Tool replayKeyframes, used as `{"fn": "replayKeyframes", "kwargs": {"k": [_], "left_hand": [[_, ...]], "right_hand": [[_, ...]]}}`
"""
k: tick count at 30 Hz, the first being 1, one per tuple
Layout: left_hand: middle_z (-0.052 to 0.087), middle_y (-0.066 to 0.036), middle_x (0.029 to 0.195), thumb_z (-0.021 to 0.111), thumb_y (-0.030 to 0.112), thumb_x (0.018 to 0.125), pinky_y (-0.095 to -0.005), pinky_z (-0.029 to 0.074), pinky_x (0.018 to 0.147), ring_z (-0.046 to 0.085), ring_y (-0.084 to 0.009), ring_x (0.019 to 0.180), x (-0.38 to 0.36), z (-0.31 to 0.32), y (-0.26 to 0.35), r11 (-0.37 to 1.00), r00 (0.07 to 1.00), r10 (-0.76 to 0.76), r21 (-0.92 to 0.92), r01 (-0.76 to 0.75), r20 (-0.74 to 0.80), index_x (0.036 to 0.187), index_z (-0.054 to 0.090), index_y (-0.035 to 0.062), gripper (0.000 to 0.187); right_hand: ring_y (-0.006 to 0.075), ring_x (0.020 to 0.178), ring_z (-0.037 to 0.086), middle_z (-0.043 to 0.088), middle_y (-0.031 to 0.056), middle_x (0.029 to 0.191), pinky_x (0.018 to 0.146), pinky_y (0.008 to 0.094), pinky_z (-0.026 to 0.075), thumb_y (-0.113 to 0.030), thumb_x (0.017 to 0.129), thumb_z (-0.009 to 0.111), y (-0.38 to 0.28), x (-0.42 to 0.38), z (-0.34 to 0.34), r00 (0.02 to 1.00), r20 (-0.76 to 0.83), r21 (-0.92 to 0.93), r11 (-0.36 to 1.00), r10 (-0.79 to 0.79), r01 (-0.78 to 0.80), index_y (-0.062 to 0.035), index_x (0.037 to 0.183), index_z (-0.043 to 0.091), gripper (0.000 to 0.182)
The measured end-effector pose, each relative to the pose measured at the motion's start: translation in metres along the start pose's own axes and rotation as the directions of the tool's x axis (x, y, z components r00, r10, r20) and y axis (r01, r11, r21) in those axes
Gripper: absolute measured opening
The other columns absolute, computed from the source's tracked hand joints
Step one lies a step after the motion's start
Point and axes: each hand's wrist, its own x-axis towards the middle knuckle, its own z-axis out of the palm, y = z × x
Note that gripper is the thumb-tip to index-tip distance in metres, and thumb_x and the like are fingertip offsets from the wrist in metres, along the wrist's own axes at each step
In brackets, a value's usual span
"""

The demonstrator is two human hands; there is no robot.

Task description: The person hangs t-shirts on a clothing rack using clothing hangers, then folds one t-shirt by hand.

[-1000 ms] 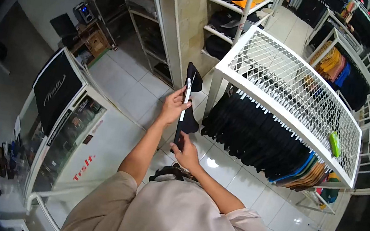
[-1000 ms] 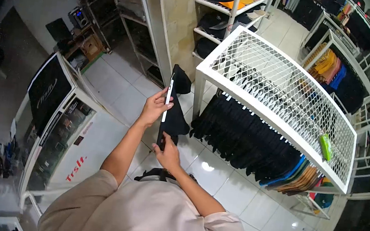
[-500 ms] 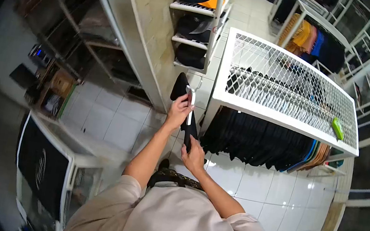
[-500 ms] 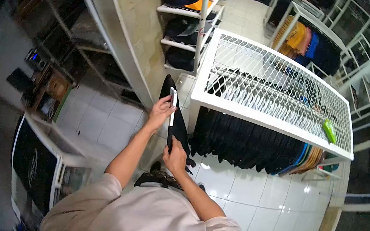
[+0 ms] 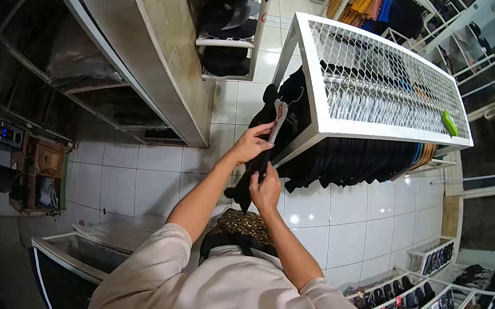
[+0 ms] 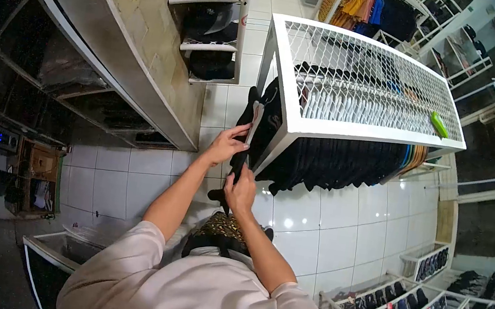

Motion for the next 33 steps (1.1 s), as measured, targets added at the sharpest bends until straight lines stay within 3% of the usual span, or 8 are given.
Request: {"fn": "replayKeyframes", "kwargs": {"k": [2, 7, 15, 21, 24, 31, 33], "left_hand": [[0.058, -0.022, 0.145, 0.072, -0.006, 0.088, -0.0286, 0.056, 0.089, 0.071, -0.0181, 0.101, 0.014, -0.002, -0.012, 0.997, 0.998, 0.070, -0.044, -0.070, 0.002, 0.151, 0.051, 0.0050, 0.067], [0.058, -0.017, 0.145, 0.071, -0.008, 0.089, -0.0286, 0.055, 0.093, 0.067, -0.0155, 0.104, 0.036, 0.000, 0.000, 0.995, 0.994, 0.087, -0.048, -0.084, 0.070, 0.151, 0.049, -0.0009, 0.066], [0.061, -0.013, 0.141, 0.068, -0.012, 0.087, -0.0281, 0.053, 0.098, 0.064, -0.0163, 0.115, 0.064, 0.003, 0.014, 0.989, 0.989, 0.144, -0.036, -0.142, 0.045, 0.148, 0.054, 0.0008, 0.064], [0.064, -0.010, 0.140, 0.069, -0.011, 0.087, -0.0310, 0.051, 0.102, 0.061, -0.0179, 0.124, 0.083, 0.001, 0.014, 0.986, 0.986, 0.166, 0.019, -0.167, 0.028, 0.147, 0.056, 0.0020, 0.062], [0.063, -0.010, 0.141, 0.069, -0.012, 0.087, -0.0315, 0.050, 0.103, 0.061, -0.0183, 0.124, 0.089, 0.000, 0.010, 0.985, 0.990, 0.139, 0.107, -0.138, 0.002, 0.146, 0.056, 0.0023, 0.062], [0.066, -0.012, 0.136, 0.069, -0.011, 0.087, -0.0315, 0.052, 0.101, 0.064, -0.0200, 0.120, 0.091, 0.003, -0.007, 0.981, 0.983, 0.173, 0.096, -0.167, -0.058, 0.146, 0.057, 0.0032, 0.061], [0.068, -0.011, 0.131, 0.073, -0.006, 0.088, -0.0317, 0.053, 0.098, 0.064, -0.0195, 0.118, 0.092, 0.002, -0.013, 0.992, 0.990, 0.110, 0.062, -0.105, -0.085, 0.145, 0.058, 0.0046, 0.060]], "right_hand": [[0.0497, 0.099, 0.063, 0.064, 0.0303, 0.106, 0.086, 0.0528, 0.052, -0.014, 0.090, 0.064, -0.004, 0.006, 0.004, 0.999, -0.042, -0.002, 1.000, 0.018, -0.018, 0.0090, 0.134, 0.056, 0.050], [0.0498, 0.103, 0.063, 0.064, 0.0314, 0.111, 0.089, 0.0534, 0.052, -0.017, 0.091, 0.063, -0.002, 0.023, 0.012, 0.991, -0.129, -0.035, 0.999, 0.028, -0.033, 0.0100, 0.133, 0.056, 0.051], [0.0496, 0.100, 0.066, 0.065, 0.0317, 0.113, 0.088, 0.0530, 0.054, -0.015, 0.091, 0.062, -0.008, 0.052, 0.017, 0.975, -0.220, -0.067, 0.997, 0.021, -0.037, 0.0092, 0.134, 0.056, 0.050], [0.0482, 0.098, 0.067, 0.065, 0.0308, 0.111, 0.087, 0.0529, 0.054, -0.016, 0.092, 0.061, -0.006, 0.070, 0.022, 0.978, -0.181, -0.124, 0.984, 0.101, -0.125, 0.0064, 0.138, 0.055, 0.052], [0.0478, 0.097, 0.067, 0.065, 0.0309, 0.112, 0.087, 0.0531, 0.055, -0.018, 0.093, 0.060, -0.002, 0.075, 0.028, 0.978, -0.187, -0.128, 0.984, 0.095, -0.121, 0.0048, 0.143, 0.052, 0.056], [0.0467, 0.099, 0.067, 0.067, 0.0298, 0.109, 0.088, 0.0513, 0.054, -0.020, 0.093, 0.062, 0.008, 0.073, 0.039, 0.976, -0.180, -0.146, 0.978, 0.121, -0.148, 0.0067, 0.145, 0.049, 0.060], [0.0471, 0.095, 0.067, 0.066, 0.0296, 0.109, 0.085, 0.0530, 0.055, -0.022, 0.095, 0.062, 0.009, 0.067, 0.042, 0.977, -0.193, -0.171, 0.978, 0.089, -0.123, 0.0061, 0.147, 0.048, 0.061]]}}
